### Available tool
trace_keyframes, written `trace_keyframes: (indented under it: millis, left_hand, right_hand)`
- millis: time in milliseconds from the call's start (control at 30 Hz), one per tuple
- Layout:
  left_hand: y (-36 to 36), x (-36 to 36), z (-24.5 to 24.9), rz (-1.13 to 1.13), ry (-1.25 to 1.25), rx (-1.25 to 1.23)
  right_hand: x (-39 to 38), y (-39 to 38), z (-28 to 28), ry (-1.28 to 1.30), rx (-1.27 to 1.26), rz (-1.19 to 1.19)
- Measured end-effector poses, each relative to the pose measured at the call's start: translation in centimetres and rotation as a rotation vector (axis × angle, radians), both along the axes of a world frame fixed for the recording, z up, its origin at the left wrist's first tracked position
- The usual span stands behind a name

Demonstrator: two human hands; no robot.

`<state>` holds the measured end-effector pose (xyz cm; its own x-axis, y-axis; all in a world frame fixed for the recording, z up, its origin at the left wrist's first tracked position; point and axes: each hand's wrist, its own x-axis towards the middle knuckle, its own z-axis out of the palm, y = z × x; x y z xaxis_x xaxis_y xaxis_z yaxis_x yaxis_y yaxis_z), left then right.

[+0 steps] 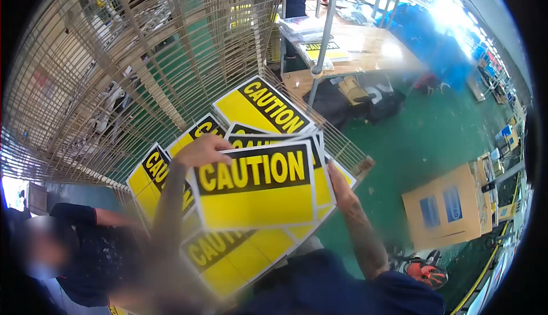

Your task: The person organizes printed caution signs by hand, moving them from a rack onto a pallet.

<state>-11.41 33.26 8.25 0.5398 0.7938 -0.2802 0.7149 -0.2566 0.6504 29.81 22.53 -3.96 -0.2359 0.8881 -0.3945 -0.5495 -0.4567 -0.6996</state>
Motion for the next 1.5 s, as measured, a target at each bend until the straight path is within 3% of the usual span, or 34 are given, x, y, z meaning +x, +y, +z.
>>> trace_keyframes:
  millis: [33, 100, 167, 300, 400, 533, 633, 667, 767, 867, 967, 1067, 1100, 1133, 1200, 1233, 1300, 1367, 1400, 1433, 1500]
  left_hand:
    - [2.1, 1.5, -2.1, -0.058, -0.01, 0.15]
    - [5.2, 4.5, -4.4, -0.14, -0.039, 0.282]
    - [8.2, 5.8, -6.5, -0.046, -0.097, 0.49]
    - [18.3, 3.1, -13.8, 0.389, 0.061, 0.59]
    - [21.8, 1.9, -16.3, 0.497, 0.364, 0.551]
    - [21.2, 4.9, -11.9, 0.571, 0.555, 0.363]
    - [21.6, 4.1, -11.7, 0.593, 0.509, 0.277]
    - [21.5, 3.3, -12.3, 0.627, 0.451, 0.369]
    - [20.9, -1.0, -11.4, 0.601, 0.027, -0.115]
    - [14.8, -1.3, -8.7, 0.571, -0.317, -0.259]
    - [6.4, 2.2, -6.8, 0.837, -0.89, -0.315]
    - [-2.4, 3.4, -7.7, 0.928, -1.06, -0.15]
    - [-5.5, 2.2, -9.3, 0.907, -1.061, -0.139]
    - [-8.7, 1.1, -11.3, 0.925, -0.823, 0.056]
    - [-14.8, 1.3, -13.3, 1.127, -0.839, 0.164]
    - [-16.6, 2.2, -13.6, 1.314, -1.108, 0.107]
    - [-21.0, 4.7, -12.4, 1.454, -1.095, 0.131]
    - [-22.1, 8.5, -7.1, 1.305, -0.509, 0.248]
    - [-23.5, 11.9, -6.7, 1.222, -0.974, 0.476]
    - [-24.4, 12.9, -5.5, 1.327, -1.005, 0.315]
    - [-25.9, 14.8, -7.1, 1.332, -0.768, 0.472]
  right_hand:
    - [0.5, 0.0, 0.0, 0.019, -0.055, 0.001]
    - [0.4, 0.9, -1.5, -0.464, 0.12, 0.103]
    - [0.0, 0.6, -0.6, -0.387, 0.137, 0.057]
    - [3.4, 0.1, 3.6, -0.3, 0.021, 0.053]
    - [9.1, 0.4, 1.8, -0.277, -0.037, 0.069]
    - [14.8, 1.5, -0.6, -0.222, -0.094, 0.004]
    - [15.1, 3.0, -2.4, -0.086, -0.14, -0.036]
    - [14.8, 3.7, -2.5, -0.06, -0.162, -0.042]
    - [12.9, 6.3, -1.5, 0.023, -0.157, -0.03]
    - [10.9, 10.0, -1.1, 0.144, -0.077, 0.028]
    - [9.2, 13.4, -1.9, 0.093, -0.059, 0.109]
    - [7.5, 15.0, 0.2, -0.122, 0.087, 0.173]
    - [6.9, 15.0, 0.6, -0.162, 0.165, 0.185]
    - [6.2, 15.0, 0.8, -0.201, 0.239, 0.202]
    - [5.2, 15.5, 0.4, -0.24, 0.346, 0.204]
    - [4.9, 16.2, 0.1, -0.265, 0.393, 0.183]
    - [3.4, 15.2, 3.6, -0.269, 0.524, 0.119]
    - [3.8, 14.8, 4.2, -0.312, 0.687, 0.129]
    - [4.4, 14.5, 3.4, -0.3, 0.738, 0.138]
    - [5.1, 14.5, 2.6, -0.286, 0.791, 0.141]
    - [6.9, 14.8, 1.8, -0.314, 0.886, 0.287]
